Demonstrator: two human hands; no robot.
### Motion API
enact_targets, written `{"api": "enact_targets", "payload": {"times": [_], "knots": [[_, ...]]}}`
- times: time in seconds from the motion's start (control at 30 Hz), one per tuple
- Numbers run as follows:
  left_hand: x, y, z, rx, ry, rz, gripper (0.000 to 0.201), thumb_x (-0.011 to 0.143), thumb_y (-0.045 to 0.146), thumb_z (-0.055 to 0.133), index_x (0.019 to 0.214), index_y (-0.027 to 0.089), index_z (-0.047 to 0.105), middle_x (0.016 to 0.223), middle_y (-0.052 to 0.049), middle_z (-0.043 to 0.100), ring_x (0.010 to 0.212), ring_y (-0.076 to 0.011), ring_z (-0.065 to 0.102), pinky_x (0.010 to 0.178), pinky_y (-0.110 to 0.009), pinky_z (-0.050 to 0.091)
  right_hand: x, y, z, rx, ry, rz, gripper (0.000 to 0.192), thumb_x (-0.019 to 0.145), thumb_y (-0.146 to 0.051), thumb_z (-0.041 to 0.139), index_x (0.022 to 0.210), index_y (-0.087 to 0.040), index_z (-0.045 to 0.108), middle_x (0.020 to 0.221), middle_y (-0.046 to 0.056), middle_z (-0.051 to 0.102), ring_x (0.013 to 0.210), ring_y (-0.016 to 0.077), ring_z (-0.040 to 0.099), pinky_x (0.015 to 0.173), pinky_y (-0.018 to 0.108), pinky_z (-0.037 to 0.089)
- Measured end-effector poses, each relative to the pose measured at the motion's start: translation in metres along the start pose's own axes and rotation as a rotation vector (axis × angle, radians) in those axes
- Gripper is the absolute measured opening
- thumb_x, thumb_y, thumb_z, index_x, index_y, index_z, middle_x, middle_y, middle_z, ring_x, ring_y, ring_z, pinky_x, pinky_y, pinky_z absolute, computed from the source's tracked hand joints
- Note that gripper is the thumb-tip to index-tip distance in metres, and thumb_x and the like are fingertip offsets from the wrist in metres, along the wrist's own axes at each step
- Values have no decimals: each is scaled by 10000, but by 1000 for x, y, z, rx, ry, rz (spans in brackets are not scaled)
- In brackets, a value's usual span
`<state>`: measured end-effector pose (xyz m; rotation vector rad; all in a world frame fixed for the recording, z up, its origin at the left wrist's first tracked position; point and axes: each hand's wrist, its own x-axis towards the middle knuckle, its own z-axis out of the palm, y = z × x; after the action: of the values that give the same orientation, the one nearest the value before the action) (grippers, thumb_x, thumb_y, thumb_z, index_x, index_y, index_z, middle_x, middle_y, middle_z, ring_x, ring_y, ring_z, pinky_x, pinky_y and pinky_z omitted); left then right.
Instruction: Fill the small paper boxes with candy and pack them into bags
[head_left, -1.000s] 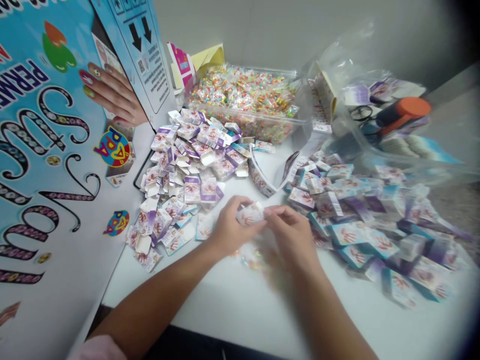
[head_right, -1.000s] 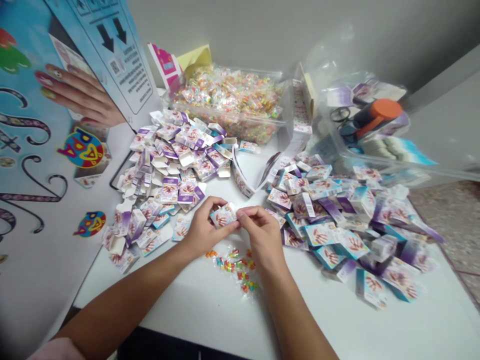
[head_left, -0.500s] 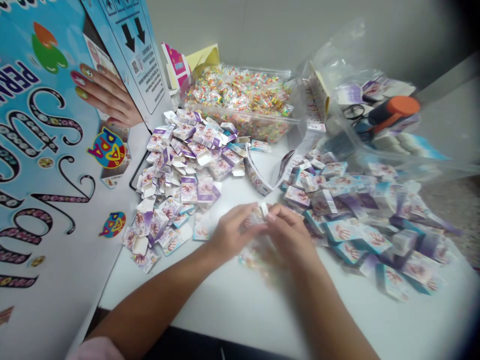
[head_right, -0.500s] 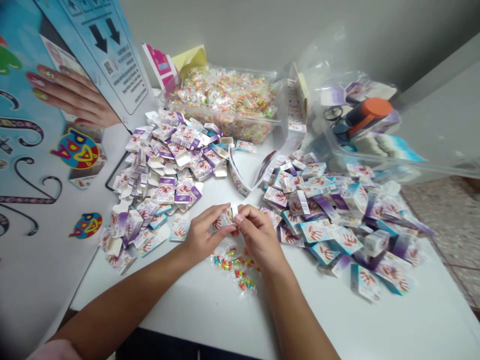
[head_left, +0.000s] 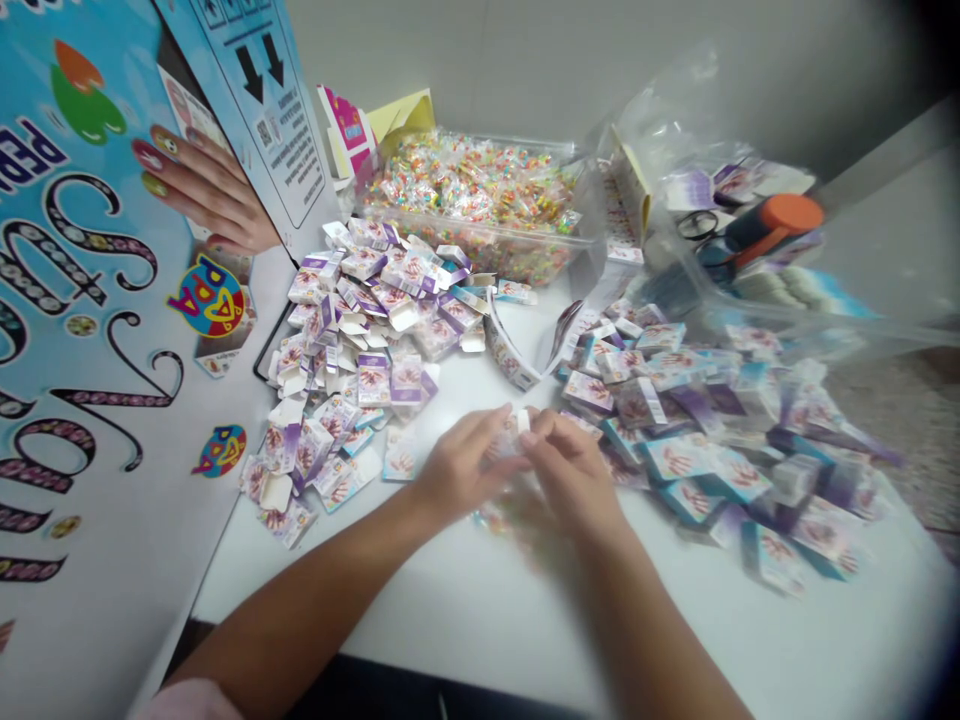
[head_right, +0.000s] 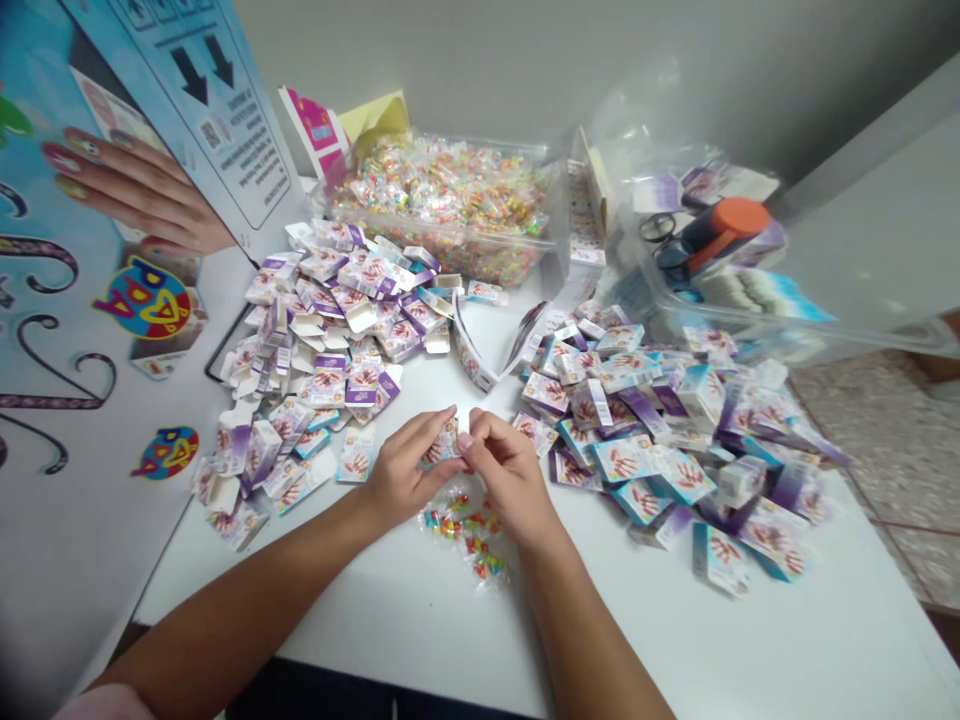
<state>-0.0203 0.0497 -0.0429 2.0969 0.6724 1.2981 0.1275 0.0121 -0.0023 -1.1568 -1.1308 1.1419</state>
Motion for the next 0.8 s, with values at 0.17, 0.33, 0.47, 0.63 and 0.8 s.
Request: {"api": "enact_targets", "payload": {"times": [0.17,0.33,0.47,0.63,0.8], "knots": [[-3,-3,2,18,-37,10,503,943,358,583,1379,126,491,1149,-178,668,1081,-243,659,932,-369,554,-2,-4,-6,-352,-35,-216,394,919,-396,569,610,-218,402,618,-33,405,602,136,396,596,280,328],[-5,-8,4,68,-76,11,478,952,344,563,1362,109,496,1135,-193,665,1075,-253,661,925,-378,556,-2,1,-8,-618,-37,-274,384,898,-310,593,620,-230,341,605,-42,369,580,135,385,567,284,297],[-4,-9,4,49,-107,-28,494,942,374,574,1354,108,509,1053,-165,677,1001,-239,677,870,-357,567,-3,-1,-6,-618,-57,-286,385,932,-281,544,615,-230,330,607,-37,367,576,133,370,562,287,288],[-2,-8,2,-8,-84,-104,494,908,396,629,1316,129,551,1045,-146,687,992,-231,681,883,-355,559,-2,-6,-5,-470,-96,-191,411,937,-348,566,604,-222,361,624,-29,384,606,135,374,586,288,317],[2,-2,1,-82,-9,-80,469,861,415,690,1236,150,595,1026,-121,701,931,-205,690,835,-313,562,-2,-8,-8,-211,-142,-79,421,926,-449,578,618,-208,424,650,-27,409,617,130,393,586,273,319]]}}
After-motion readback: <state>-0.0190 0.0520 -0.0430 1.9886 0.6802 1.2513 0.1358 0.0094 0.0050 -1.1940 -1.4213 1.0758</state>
